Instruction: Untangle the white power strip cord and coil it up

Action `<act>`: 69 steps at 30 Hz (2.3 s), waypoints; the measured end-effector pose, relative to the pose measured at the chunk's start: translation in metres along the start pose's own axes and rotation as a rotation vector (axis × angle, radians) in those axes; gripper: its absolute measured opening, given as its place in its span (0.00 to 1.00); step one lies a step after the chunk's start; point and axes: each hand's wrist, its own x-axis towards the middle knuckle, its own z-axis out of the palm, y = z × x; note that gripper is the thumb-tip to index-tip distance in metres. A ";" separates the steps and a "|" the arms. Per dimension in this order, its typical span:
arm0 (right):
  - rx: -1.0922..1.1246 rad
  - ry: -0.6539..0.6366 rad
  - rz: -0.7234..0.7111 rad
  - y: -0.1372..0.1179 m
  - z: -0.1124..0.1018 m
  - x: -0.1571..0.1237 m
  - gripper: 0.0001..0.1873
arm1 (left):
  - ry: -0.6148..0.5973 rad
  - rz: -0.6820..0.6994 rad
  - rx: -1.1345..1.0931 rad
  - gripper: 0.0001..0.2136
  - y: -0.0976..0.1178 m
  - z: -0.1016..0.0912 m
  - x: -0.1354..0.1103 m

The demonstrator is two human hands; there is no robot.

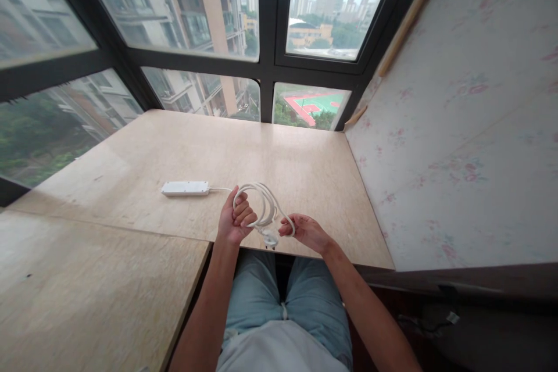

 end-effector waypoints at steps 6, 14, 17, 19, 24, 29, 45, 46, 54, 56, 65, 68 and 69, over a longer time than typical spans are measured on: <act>-0.276 -0.259 -0.001 -0.011 -0.001 -0.009 0.20 | 0.027 0.106 0.058 0.20 0.009 0.004 0.001; -0.882 -0.489 -0.058 -0.016 0.028 0.014 0.19 | -0.025 0.060 0.033 0.19 0.017 0.017 0.011; -1.116 -0.360 -0.192 -0.003 0.021 0.033 0.18 | -0.073 0.011 0.020 0.19 0.025 0.028 0.014; -1.186 -0.263 -0.295 0.003 0.012 0.049 0.15 | -0.123 -0.008 0.007 0.19 0.032 0.036 0.014; -1.334 -0.017 -0.570 0.006 -0.013 0.087 0.07 | -0.190 -0.003 -0.026 0.19 0.044 0.046 0.012; -1.561 0.029 -0.629 -0.002 -0.036 0.110 0.07 | -0.139 0.044 -0.033 0.19 0.047 0.036 0.012; -0.884 0.643 -0.383 -0.052 -0.067 0.101 0.17 | 0.001 0.036 -0.001 0.24 0.055 0.003 0.019; -0.756 0.581 -0.322 -0.056 -0.063 0.097 0.18 | 0.000 0.050 0.004 0.24 0.057 0.002 0.019; -0.226 -0.005 0.030 -0.071 -0.024 0.044 0.14 | 0.005 0.235 -0.124 0.24 0.056 0.000 0.018; -0.221 -0.139 0.103 -0.065 -0.011 0.035 0.17 | 0.021 0.279 -0.182 0.23 0.047 0.000 0.021; 0.087 -0.103 0.027 -0.017 0.029 0.033 0.14 | 0.177 0.360 -0.251 0.21 0.005 0.001 0.016; 0.201 0.046 -0.111 -0.006 0.048 0.036 0.11 | 0.283 0.444 -0.247 0.20 -0.008 -0.002 0.012; 0.223 0.086 -0.156 -0.003 0.055 0.037 0.12 | 0.307 0.476 -0.223 0.20 -0.013 -0.004 0.012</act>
